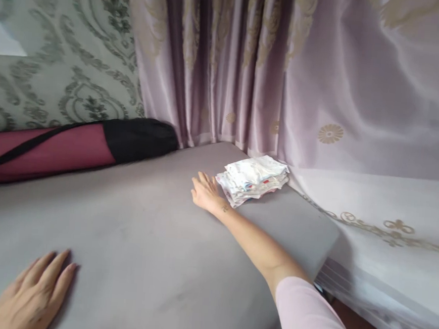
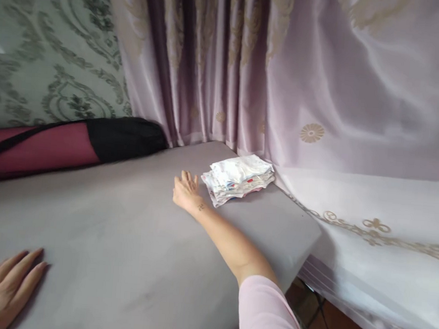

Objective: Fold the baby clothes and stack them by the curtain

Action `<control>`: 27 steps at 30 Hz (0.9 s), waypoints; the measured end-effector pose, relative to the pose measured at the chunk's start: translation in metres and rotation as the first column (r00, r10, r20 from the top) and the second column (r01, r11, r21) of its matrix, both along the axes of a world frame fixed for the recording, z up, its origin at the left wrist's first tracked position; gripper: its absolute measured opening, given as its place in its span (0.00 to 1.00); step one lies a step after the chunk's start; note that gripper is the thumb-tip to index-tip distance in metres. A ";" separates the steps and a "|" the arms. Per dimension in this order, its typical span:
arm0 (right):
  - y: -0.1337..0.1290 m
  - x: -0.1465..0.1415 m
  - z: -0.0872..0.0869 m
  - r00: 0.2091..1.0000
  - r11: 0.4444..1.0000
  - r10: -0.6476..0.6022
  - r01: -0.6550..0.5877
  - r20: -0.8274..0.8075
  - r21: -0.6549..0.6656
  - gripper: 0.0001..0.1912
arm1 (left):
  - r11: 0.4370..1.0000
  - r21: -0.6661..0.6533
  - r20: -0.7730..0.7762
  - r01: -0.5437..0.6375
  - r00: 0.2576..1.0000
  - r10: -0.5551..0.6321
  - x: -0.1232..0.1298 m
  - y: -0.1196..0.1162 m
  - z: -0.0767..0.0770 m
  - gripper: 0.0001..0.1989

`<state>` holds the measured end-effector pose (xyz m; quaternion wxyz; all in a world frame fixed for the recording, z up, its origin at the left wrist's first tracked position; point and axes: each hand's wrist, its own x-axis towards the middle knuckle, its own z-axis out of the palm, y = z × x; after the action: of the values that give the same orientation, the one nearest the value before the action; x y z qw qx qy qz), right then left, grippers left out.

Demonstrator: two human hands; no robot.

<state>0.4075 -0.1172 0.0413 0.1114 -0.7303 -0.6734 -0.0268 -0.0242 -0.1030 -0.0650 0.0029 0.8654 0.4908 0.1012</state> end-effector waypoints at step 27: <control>0.024 -0.171 -0.077 0.914 0.913 0.406 -0.407 -0.020 -0.028 0.33 | 0.738 -0.322 0.716 -0.594 0.357 0.600 -0.091 0.034 0.093 0.11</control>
<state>0.2366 -0.0935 -0.0359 0.1078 -0.5764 -0.8099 0.0126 -0.1154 -0.0694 0.0280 0.1829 0.4907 0.7167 0.4605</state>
